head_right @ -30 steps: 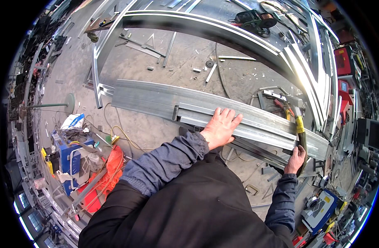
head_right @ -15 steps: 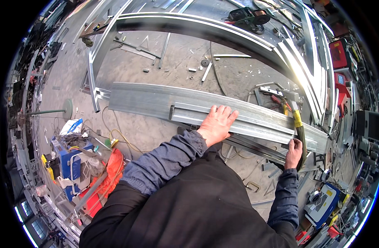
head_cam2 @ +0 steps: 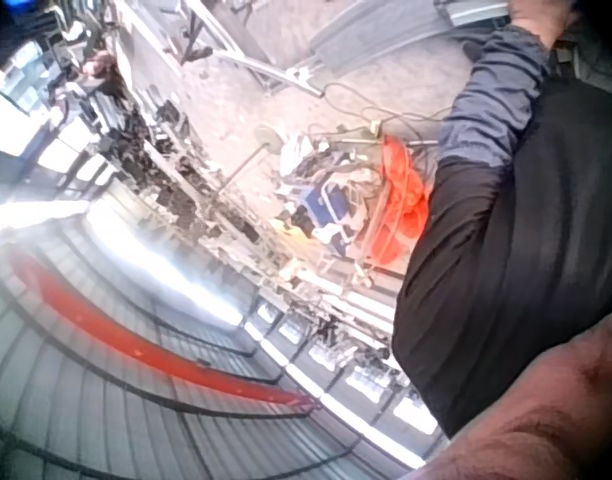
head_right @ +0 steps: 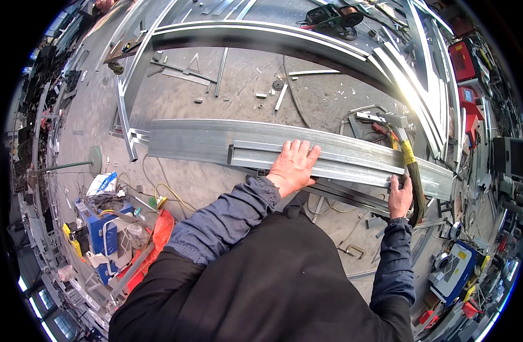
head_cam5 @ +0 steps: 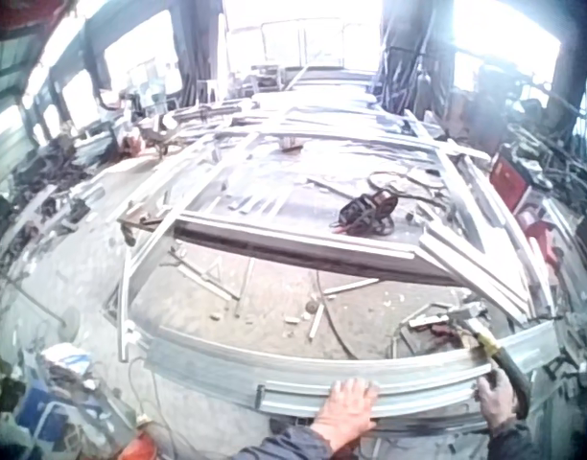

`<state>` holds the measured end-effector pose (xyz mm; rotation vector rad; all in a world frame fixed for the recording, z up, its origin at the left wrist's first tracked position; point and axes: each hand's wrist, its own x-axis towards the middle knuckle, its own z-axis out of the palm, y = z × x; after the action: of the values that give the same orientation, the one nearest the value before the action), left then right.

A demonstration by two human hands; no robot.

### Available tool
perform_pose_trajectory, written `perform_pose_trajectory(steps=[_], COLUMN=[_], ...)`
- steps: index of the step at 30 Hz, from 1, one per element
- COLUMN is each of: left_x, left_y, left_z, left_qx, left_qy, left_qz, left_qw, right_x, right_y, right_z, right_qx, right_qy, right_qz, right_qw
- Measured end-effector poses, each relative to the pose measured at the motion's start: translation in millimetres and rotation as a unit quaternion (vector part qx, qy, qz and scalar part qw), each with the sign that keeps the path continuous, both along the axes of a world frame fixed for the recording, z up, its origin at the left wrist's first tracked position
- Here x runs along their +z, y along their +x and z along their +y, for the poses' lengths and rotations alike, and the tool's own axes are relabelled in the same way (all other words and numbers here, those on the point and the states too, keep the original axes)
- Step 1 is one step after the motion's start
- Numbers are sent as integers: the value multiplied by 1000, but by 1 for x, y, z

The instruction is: The person welds two aluminum profiles together using a handheld welding torch. They align the pieces, apply welds along the seam, and reposition the assembly to complete the joint.

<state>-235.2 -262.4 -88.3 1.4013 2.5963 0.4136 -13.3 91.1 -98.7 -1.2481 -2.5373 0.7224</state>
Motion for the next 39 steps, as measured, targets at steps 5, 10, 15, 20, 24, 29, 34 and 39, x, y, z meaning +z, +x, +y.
perform_pose_trajectory(steps=[5,10,15,20,24,29,34,39], left_x=[-18,-13,-19,-14,-4,8,0,-2], left_y=[4,3,6,4,4,11,29,32], left_z=[2,3,5,3,3,17,63,73], left_qx=[16,20,25,23,13,35,9,21], left_qy=[23,-5,42,25,0,-44,-5,-42], left_qz=[84,52,96,56,61,65,85,43], left_qw=[996,998,994,998,998,996,996,998], right_x=[25,58,49,46,46,42,37,29], right_y=[-33,-84,-101,-103,-99,-98,-95,-93], right_z=[-23,-89,-91,-89,-81,-74,-69,-65], right_qx=[108,427,452,466,474,476,484,485], right_qy=[213,141,139,121,110,105,116,122], right_qz=[-109,-123,-157,-142,-139,-130,-94,-72], right_qw=[965,885,867,865,863,863,862,863])
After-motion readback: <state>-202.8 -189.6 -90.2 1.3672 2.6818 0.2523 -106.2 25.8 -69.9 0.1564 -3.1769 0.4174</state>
